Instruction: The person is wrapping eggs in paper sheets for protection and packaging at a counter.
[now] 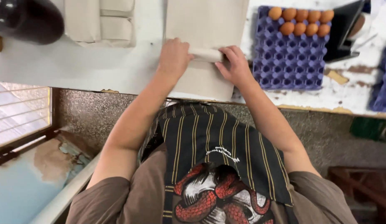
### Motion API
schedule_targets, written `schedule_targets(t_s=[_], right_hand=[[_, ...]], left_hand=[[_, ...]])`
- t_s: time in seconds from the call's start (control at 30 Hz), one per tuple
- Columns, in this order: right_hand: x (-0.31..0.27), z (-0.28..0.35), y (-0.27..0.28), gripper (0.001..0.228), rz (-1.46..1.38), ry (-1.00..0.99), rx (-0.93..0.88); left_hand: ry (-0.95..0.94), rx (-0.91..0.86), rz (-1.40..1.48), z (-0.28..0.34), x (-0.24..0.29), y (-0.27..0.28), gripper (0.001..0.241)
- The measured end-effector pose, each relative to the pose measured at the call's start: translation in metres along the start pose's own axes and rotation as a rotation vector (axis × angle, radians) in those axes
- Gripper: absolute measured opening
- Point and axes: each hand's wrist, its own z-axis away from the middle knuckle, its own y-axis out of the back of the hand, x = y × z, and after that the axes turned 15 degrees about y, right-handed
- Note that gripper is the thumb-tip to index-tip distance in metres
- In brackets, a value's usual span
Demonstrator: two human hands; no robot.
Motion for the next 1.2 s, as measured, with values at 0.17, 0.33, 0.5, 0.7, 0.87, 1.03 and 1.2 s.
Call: schedule_targets(t_s=[0.17, 0.33, 0.5, 0.7, 0.87, 1.03, 1.2], right_hand=[[-0.004, 0.000, 0.004, 0.048, -0.012, -0.024, -0.019], [-0.003, 0.002, 0.002, 0.048, -0.044, -0.008, 0.009], [-0.001, 0.004, 0.001, 0.049, -0.045, 0.015, 0.016], [-0.004, 0.001, 0.003, 0.047, -0.060, 0.004, 0.008], [-0.008, -0.002, 0.008, 0.046, -0.074, -0.011, 0.005], [-0.014, -0.009, 0.003, 0.048, -0.142, 0.027, -0.003], [-0.014, -0.007, 0.010, 0.046, -0.079, 0.029, 0.002]], left_hand=[[0.160, -0.283, 0.208, -0.015, -0.007, 0.034, 0.058], [0.275, -0.456, 0.377, -0.013, -0.021, 0.064, 0.046], [0.190, -0.640, 0.606, -0.036, -0.050, 0.048, 0.028], [-0.247, -0.221, 0.122, -0.043, -0.038, 0.008, 0.029], [-0.240, -0.237, 0.263, 0.013, -0.030, 0.043, 0.029], [-0.382, -0.092, 0.372, 0.006, -0.057, 0.017, 0.046], [-0.473, -0.193, 0.104, -0.046, -0.045, 0.008, 0.013]])
